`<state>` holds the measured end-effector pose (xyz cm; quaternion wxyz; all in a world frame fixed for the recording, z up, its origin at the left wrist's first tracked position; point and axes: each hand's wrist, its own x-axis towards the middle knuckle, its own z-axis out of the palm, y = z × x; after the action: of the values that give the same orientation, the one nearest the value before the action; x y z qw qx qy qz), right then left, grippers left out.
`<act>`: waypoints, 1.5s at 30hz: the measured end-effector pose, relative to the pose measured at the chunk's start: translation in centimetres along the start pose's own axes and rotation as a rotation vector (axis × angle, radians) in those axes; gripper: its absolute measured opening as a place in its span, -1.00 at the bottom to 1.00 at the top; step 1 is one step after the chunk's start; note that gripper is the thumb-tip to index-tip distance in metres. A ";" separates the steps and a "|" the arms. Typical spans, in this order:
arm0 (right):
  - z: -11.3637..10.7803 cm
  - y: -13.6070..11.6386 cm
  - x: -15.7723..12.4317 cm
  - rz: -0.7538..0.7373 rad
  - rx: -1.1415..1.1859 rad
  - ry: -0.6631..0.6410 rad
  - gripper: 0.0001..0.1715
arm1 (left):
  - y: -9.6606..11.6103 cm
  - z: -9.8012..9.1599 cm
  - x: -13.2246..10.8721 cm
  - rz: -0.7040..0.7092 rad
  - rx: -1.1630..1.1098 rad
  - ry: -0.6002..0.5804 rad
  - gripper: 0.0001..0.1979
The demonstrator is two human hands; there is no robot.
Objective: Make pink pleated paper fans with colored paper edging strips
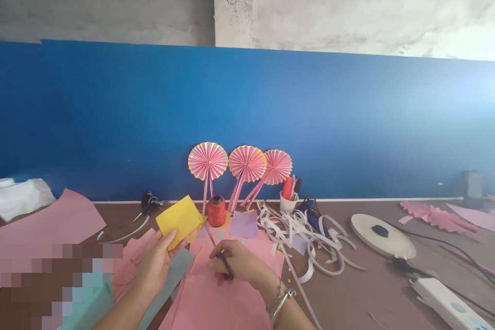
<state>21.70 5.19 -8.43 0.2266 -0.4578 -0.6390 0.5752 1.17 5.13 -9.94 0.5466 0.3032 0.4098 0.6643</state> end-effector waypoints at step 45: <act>1.0 -0.8 0.4 -0.035 0.045 0.217 -0.82 | -1.1 1.4 -1.9 -0.112 0.115 -0.134 -0.49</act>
<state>20.42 5.10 -7.97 0.3145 -0.5012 -0.6055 0.5322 3.30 3.68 -10.20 0.5908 0.3545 0.4260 0.5863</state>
